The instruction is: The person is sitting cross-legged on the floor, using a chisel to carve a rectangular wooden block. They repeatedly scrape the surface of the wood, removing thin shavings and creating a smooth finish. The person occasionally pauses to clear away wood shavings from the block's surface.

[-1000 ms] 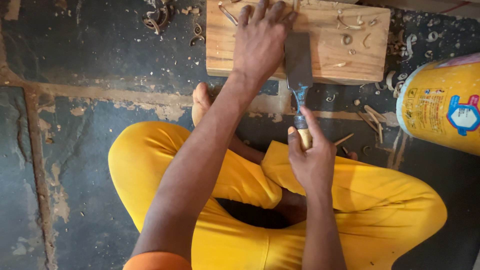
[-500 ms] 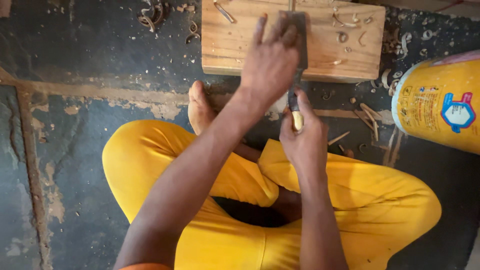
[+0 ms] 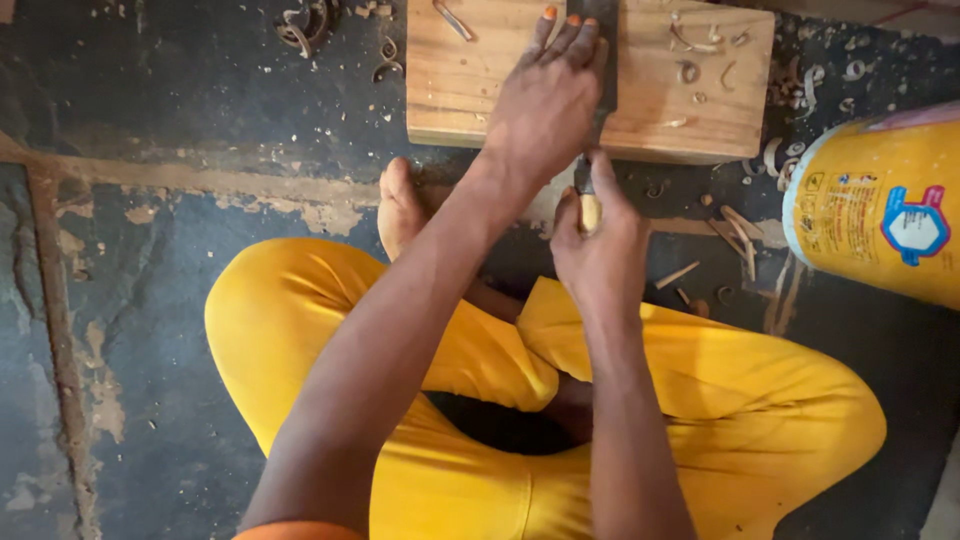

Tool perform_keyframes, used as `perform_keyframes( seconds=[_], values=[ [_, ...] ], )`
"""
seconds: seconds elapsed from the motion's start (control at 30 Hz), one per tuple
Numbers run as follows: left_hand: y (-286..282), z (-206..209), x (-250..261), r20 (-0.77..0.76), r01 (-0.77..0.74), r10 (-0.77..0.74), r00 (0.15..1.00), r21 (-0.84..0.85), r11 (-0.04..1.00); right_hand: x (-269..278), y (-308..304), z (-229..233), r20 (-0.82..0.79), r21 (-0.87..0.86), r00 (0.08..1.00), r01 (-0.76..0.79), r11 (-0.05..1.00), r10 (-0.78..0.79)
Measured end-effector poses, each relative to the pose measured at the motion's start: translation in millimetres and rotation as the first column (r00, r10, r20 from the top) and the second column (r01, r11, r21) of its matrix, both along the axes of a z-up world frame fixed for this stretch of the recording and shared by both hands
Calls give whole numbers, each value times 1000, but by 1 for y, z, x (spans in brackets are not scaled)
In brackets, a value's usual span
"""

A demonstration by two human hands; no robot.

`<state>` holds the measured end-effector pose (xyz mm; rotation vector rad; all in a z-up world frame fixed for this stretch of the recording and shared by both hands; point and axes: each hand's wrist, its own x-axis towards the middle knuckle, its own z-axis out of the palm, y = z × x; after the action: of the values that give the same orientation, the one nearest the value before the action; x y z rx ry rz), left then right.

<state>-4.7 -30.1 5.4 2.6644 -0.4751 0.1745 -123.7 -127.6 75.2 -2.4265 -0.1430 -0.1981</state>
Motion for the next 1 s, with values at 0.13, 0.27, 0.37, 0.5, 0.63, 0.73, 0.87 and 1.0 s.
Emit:
perform_keyframes(
  seconds=[0.13, 0.27, 0.37, 0.5, 0.63, 0.73, 0.87, 1.0],
  values=[
    [8, 8, 7, -30, 29, -30, 999, -30, 999, 8, 4, -5, -219, 33, 969, 120, 992, -110],
    [21, 19, -3, -43, -7, -1, 999, -174, 985, 4, -1, -11, -69, 86, 997, 38, 996, -32],
    [26, 19, -9, -62, -95, 83, 995, -225, 970, 0, -7, -5, -298, 275, 948, 200, 940, -114],
    [21, 6, -5, 20, -71, 74, 997, -135, 988, -13, -17, 13, -499, 381, 842, 426, 820, -206],
    [14, -7, 3, 61, -25, 24, 998, 11, 1000, -38, -35, 19, -530, 268, 815, 424, 865, -235],
    [11, -14, 5, 102, -38, 38, 994, -3, 999, -51, -43, 6, -415, 174, 886, 300, 938, -206],
    [14, -14, 5, 172, -45, 55, 984, -65, 997, -52, -44, -4, -286, 106, 942, 212, 972, -175],
    [22, -11, 6, 192, -54, 86, 978, -166, 985, -50, -43, -1, -390, 83, 892, 282, 956, -230]
  ],
)
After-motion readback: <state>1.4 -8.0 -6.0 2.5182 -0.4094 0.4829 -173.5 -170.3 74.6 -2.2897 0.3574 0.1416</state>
